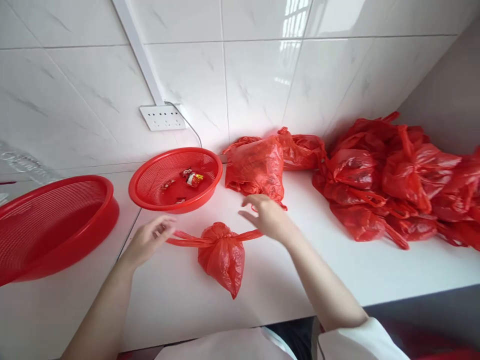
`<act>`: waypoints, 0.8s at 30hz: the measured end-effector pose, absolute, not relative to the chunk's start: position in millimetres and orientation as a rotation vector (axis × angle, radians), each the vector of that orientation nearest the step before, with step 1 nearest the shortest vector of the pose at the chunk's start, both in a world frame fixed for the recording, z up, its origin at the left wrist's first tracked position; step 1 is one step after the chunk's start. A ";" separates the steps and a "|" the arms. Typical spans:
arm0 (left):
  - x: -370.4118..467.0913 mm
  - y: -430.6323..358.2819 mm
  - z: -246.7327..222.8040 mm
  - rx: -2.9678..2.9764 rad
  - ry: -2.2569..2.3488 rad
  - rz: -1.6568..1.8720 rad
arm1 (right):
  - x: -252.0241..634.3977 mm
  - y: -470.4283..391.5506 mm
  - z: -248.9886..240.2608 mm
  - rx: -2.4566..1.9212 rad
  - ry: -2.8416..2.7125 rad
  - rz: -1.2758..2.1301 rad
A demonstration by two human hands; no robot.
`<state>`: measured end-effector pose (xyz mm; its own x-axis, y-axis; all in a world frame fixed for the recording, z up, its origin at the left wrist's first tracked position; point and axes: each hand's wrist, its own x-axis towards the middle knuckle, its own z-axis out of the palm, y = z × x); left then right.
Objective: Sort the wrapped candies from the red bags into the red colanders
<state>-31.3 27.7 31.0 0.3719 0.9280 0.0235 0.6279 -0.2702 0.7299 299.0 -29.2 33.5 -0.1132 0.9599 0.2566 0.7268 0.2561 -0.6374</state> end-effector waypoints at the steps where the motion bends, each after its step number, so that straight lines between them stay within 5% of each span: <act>1: -27.5 32.6 33.4 2.017 1.386 0.754 | 283.0 -32.8 30.9 -1.438 -1.969 0.463; 6: -2.9 50.2 34.1 2.034 1.464 1.186 | 237.6 -43.9 7.5 -1.347 -2.307 0.601; 11: 11.9 48.2 18.9 1.874 1.283 1.344 | 299.7 -57.2 25.9 -1.360 -2.184 0.693; 18: 6.9 45.1 -1.3 2.094 1.126 1.002 | 496.0 -78.6 95.5 -2.091 -1.292 -0.174; 24: 2.9 44.9 -1.5 2.059 1.159 0.986 | 684.6 -64.0 111.2 -1.950 -1.162 -0.469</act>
